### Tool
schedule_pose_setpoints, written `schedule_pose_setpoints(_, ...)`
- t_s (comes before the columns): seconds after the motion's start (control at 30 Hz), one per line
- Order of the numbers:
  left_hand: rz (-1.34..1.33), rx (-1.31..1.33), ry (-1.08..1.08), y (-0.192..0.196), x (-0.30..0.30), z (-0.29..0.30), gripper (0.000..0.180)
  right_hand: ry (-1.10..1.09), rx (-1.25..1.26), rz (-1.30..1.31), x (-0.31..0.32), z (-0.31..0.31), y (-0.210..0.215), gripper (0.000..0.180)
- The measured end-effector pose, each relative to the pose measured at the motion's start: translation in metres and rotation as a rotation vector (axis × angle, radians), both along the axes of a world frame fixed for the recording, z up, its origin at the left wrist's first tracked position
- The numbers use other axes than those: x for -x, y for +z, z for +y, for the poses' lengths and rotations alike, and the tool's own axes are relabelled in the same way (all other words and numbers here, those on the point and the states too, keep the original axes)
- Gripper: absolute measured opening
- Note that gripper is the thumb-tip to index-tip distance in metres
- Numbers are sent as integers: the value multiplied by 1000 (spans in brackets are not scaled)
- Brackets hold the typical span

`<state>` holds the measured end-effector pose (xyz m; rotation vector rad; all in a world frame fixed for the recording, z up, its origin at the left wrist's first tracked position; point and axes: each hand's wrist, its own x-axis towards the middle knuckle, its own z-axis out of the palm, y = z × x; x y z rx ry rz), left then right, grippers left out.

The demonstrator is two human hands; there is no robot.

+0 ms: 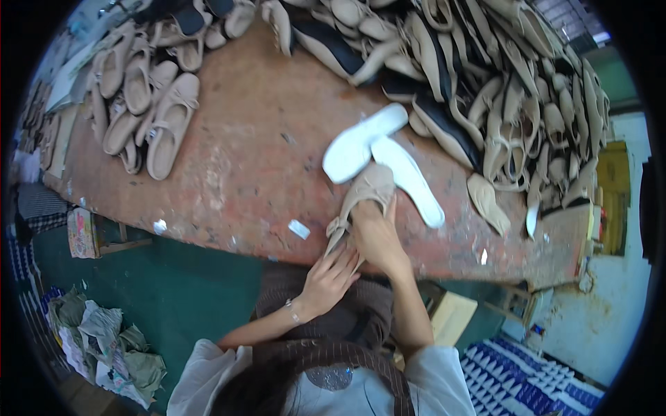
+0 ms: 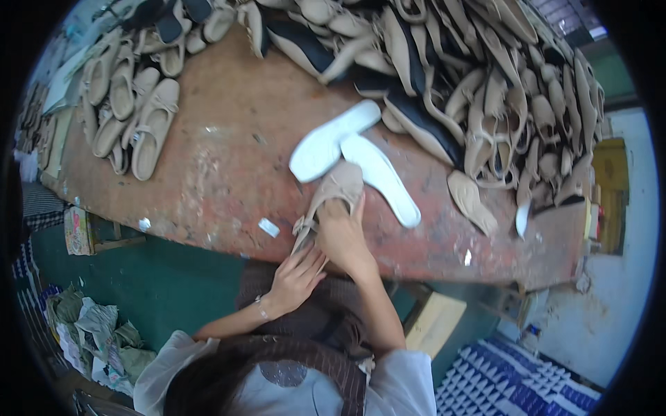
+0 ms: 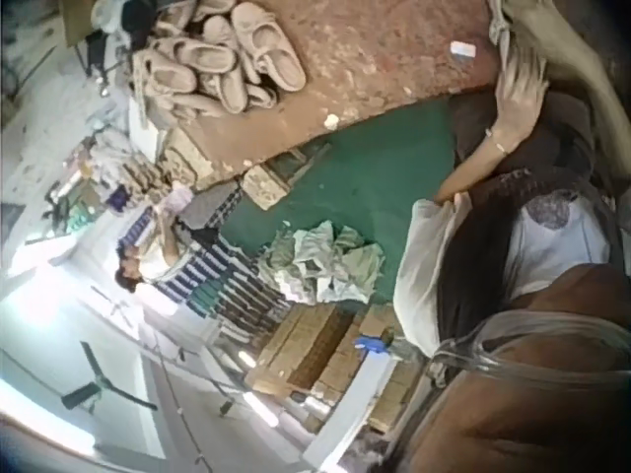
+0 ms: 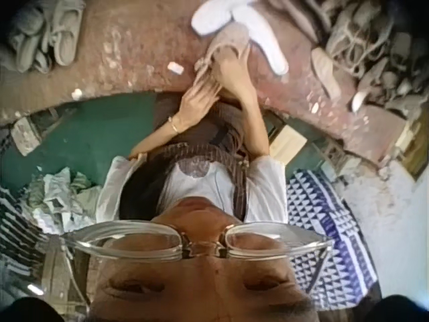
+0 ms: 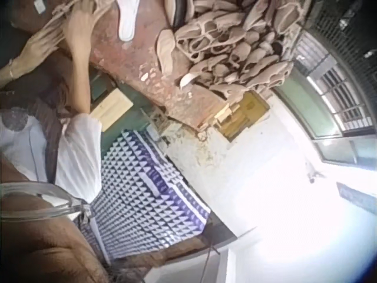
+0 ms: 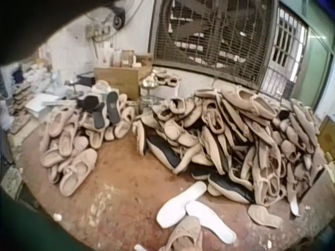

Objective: The person inserts insoles into shoes by hand and smooths them into place on the workbench. The person also retrieves more insoles from cardboard boxes on the floor, places them onto the worktable, and fits them into shoes.

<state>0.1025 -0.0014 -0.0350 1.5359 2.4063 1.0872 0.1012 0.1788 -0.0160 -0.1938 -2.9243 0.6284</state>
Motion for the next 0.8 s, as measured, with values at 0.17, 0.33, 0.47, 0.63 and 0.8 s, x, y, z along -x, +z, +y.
schedule_pose_setpoints(0.17,-88,-274,313,46,94,-115,20,-472,359,340,-32,61,52,31)
schedule_pose_setpoints(0.33,241,-386,781,139,262,-96,34,-507,-161,-13,-30,83,4,47)
schedule_pose_setpoints(0.47,190,-338,655,118,370,8,55,-508,26,56,-48,98,-4,45)
schedule_pose_setpoints(0.63,-185,-163,403,-11,505,111,83,-615,1306,260,-69,93,54,65)
schedule_pose_setpoints(0.8,-526,-370,-10,68,405,116,81,-315,1717,557,-121,80,64,64)
